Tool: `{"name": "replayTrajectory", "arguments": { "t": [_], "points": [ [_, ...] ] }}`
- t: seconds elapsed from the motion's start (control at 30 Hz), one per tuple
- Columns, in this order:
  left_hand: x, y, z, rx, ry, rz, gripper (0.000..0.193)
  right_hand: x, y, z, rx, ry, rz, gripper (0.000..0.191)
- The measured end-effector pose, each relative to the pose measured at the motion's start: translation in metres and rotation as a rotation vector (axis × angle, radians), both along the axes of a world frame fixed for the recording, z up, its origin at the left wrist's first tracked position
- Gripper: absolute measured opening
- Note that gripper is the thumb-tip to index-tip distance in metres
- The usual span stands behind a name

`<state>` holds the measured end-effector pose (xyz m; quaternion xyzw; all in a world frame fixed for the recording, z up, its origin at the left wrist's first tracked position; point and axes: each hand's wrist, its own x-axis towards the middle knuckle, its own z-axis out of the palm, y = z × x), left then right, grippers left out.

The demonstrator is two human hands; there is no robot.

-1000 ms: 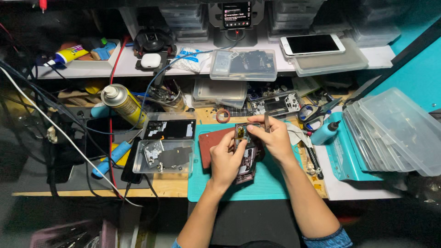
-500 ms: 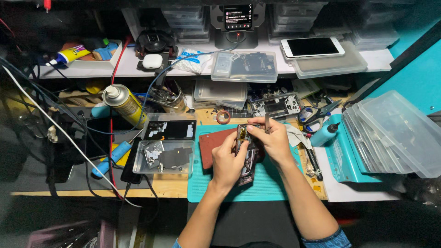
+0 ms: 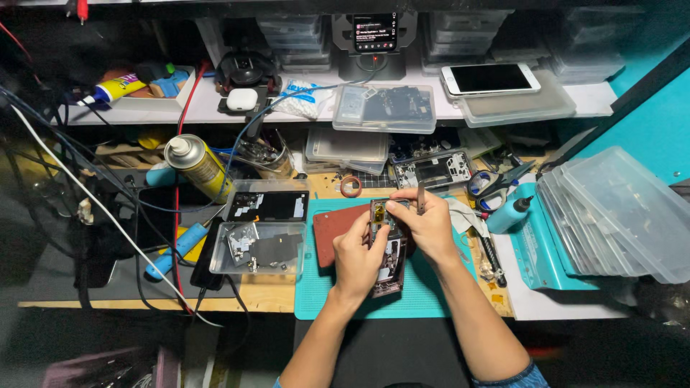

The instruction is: The person repairs a disassembled smartphone at a workbench. They hold the phone chassis and motherboard, use tweezers and a screwdriver to work on internal components, reposition the board in the housing, and press parts into place while handling small components from the bench.

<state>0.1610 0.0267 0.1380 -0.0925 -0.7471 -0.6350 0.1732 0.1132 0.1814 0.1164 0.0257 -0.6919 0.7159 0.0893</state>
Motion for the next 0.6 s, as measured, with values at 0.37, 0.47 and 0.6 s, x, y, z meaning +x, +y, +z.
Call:
{"name": "replayTrajectory", "arguments": {
  "t": [0.37,0.47,0.6],
  "points": [
    [-0.008,-0.013,-0.007,0.086,-0.031,-0.053,0.03,-0.002,-0.012,0.006,0.05,-0.019,-0.032,0.02],
    [-0.01,-0.016,-0.009,0.172,-0.042,-0.098,0.03,-0.002,-0.013,0.007,-0.005,-0.008,-0.001,0.021],
    [-0.01,-0.017,-0.009,0.228,-0.065,-0.136,0.028,-0.004,-0.012,0.005,-0.005,-0.009,0.008,0.02]
  ]
}}
